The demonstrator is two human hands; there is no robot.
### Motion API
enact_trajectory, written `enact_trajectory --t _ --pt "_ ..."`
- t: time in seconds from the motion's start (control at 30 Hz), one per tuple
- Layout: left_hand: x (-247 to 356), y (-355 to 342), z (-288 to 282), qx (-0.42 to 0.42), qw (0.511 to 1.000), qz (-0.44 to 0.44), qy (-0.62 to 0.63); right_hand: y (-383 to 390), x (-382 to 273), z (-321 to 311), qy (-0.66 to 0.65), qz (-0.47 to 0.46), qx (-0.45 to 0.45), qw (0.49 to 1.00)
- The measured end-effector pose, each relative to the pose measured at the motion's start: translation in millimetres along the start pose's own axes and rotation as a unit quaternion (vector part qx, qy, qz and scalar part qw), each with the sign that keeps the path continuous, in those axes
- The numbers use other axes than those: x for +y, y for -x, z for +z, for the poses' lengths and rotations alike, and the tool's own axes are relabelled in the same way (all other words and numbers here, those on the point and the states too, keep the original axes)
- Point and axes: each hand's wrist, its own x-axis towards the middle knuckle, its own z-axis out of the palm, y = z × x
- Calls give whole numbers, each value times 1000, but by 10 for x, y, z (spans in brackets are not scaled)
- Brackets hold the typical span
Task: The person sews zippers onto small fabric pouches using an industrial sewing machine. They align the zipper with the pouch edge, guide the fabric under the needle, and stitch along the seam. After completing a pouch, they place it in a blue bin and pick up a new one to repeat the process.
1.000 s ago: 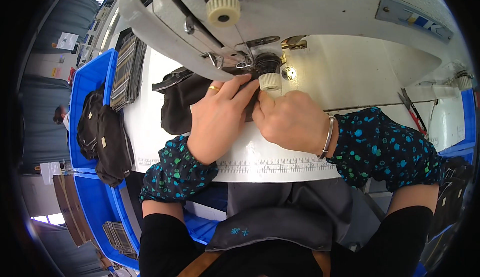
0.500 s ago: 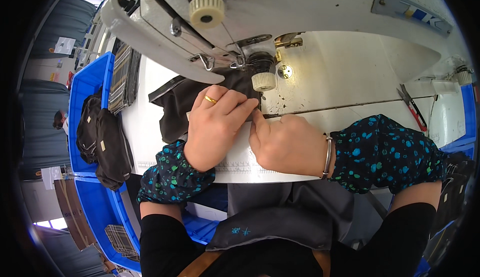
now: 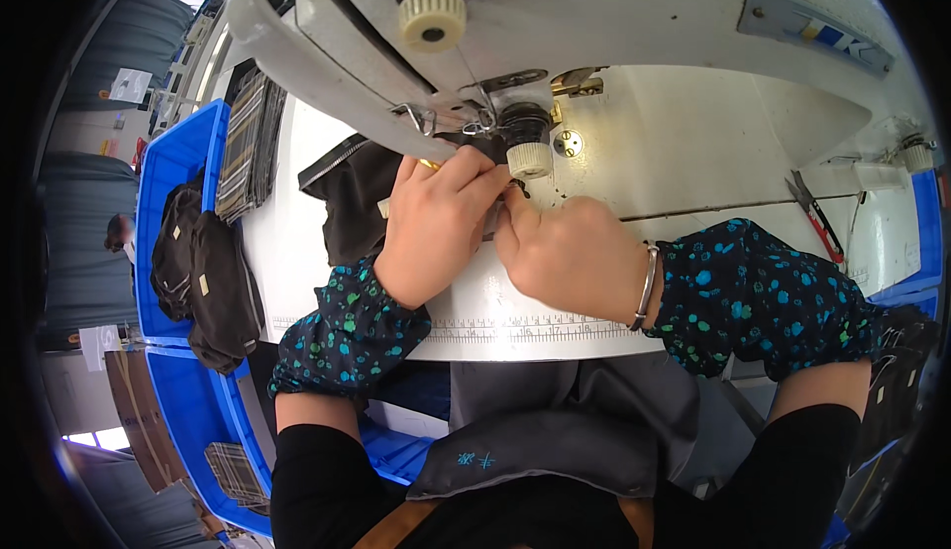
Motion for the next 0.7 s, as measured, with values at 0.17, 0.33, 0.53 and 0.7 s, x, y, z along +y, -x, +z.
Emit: enact_trajectory --t 0.17,0.33,0.53,0.7 --pt "-68 -30 56 15 999 9 -44 -27 37 45 -3 30 -5 1000" --pt "-23 47 -51 15 999 -35 -37 -16 39 -11 -16 37 -14 999" --pt "-48 54 -74 22 999 -26 -25 10 25 -19 -26 25 -12 999" --pt "-57 -15 -77 34 999 -14 -24 24 1 4 4 45 -20 999"
